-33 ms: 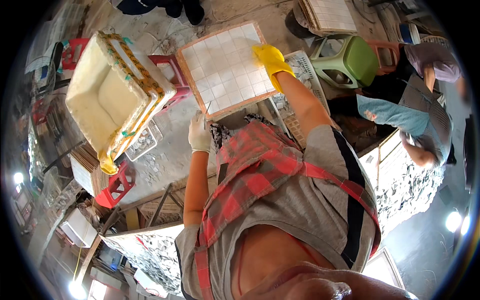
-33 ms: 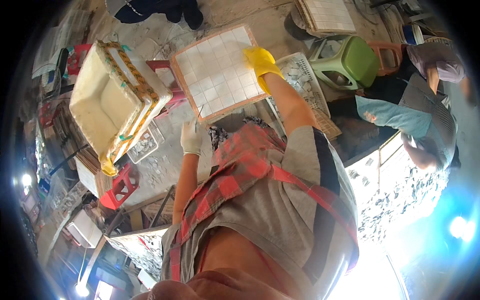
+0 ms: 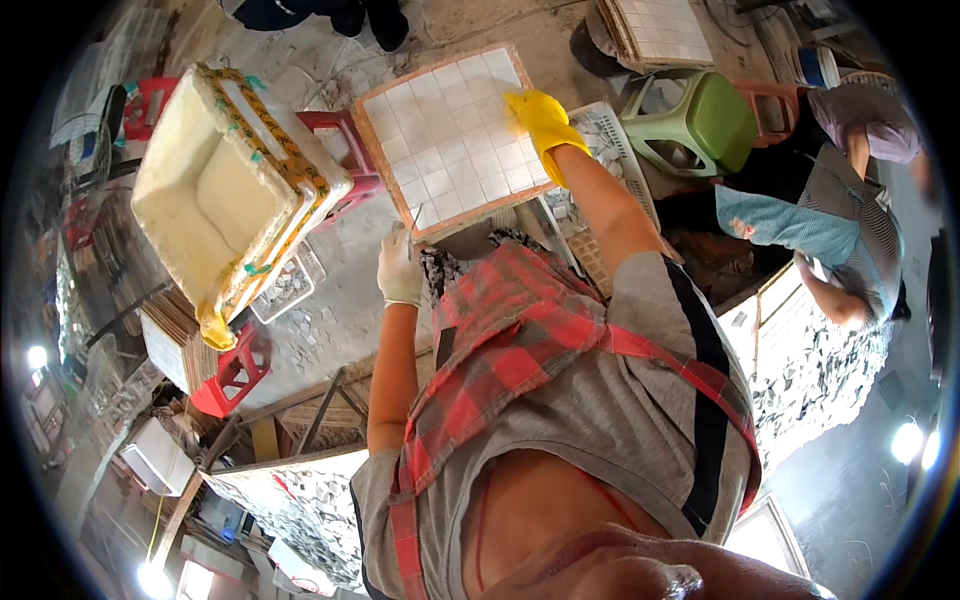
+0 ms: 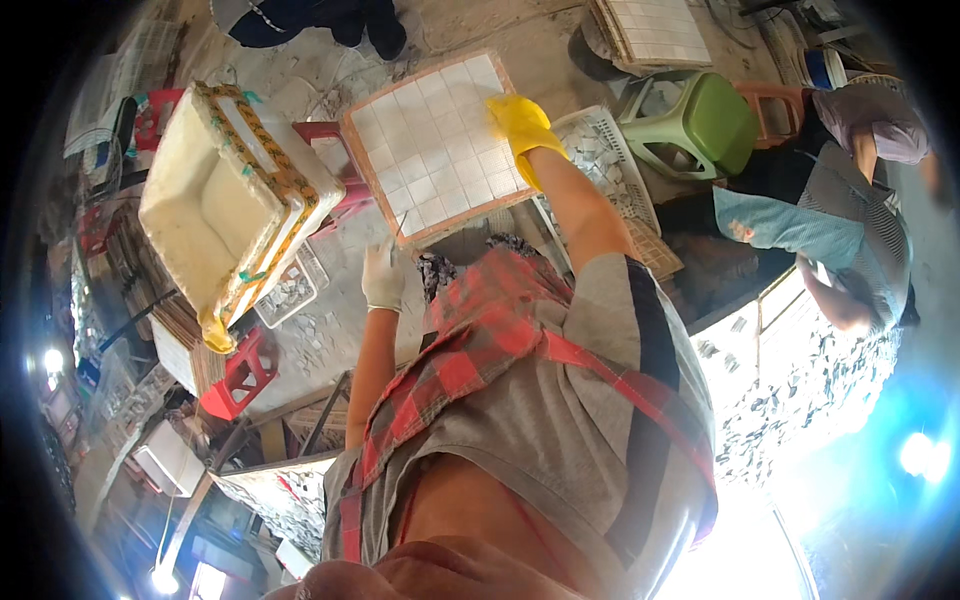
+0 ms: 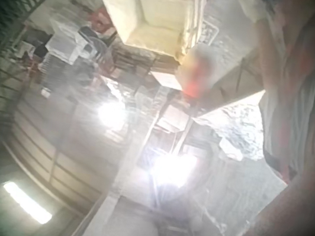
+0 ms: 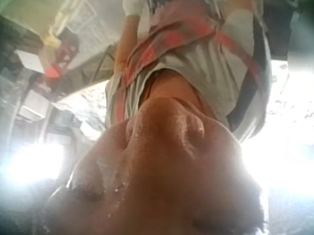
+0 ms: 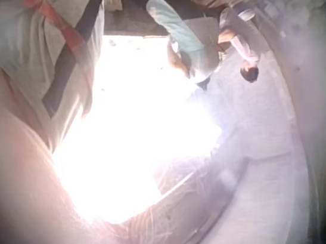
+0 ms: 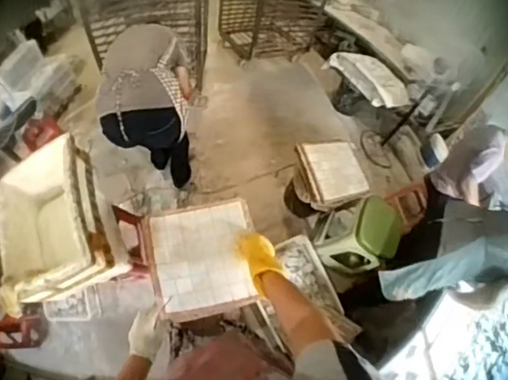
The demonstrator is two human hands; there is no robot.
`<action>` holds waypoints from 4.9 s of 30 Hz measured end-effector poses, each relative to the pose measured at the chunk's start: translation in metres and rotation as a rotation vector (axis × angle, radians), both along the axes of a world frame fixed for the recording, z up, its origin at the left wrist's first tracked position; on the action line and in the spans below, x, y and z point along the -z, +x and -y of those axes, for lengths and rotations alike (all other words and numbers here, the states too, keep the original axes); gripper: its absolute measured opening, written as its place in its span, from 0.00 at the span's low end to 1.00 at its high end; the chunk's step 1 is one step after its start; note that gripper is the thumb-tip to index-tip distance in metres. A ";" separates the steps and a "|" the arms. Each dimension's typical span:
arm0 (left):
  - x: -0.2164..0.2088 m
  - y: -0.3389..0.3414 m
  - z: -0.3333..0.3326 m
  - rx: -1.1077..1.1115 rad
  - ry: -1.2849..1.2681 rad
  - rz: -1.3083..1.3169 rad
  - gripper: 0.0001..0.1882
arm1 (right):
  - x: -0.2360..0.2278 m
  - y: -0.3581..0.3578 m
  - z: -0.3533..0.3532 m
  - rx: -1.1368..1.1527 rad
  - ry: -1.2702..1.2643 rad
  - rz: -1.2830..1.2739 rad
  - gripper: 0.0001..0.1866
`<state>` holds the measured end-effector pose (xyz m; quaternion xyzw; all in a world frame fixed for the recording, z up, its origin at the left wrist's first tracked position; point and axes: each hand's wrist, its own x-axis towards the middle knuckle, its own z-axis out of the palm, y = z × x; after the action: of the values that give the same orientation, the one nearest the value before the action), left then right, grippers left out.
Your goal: The person repeatedly applies a white paste to square grid trays using a yellow roller, then places a mesh sheet on top. The person works at a table in a workshop with other workers visible in the background.
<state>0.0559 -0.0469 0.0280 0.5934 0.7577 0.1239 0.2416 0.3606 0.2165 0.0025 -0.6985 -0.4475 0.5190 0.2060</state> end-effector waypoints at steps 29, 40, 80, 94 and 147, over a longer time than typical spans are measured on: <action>0.011 -0.018 0.001 -0.002 0.034 0.240 0.17 | 0.018 -0.068 0.021 -1.071 1.284 0.262 0.26; -0.003 -0.038 0.021 -0.042 -0.039 0.290 0.15 | 0.015 -0.137 -0.075 -1.001 1.038 0.207 0.22; -0.049 -0.073 0.025 -0.491 -0.079 0.563 0.20 | 0.017 0.050 0.050 -0.422 0.968 0.672 0.29; -0.034 -0.464 -0.202 0.069 -0.113 -0.340 0.13 | -0.185 -0.065 0.047 -0.574 0.977 0.466 0.27; -0.191 -0.327 0.065 -0.888 0.207 0.731 0.19 | -0.267 -0.541 -0.059 -1.126 1.148 0.372 0.20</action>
<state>-0.2716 -0.1118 0.2186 0.1581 0.7853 0.4835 0.3530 -0.1809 0.2754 0.2696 -0.2304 -0.9530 0.1110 0.1623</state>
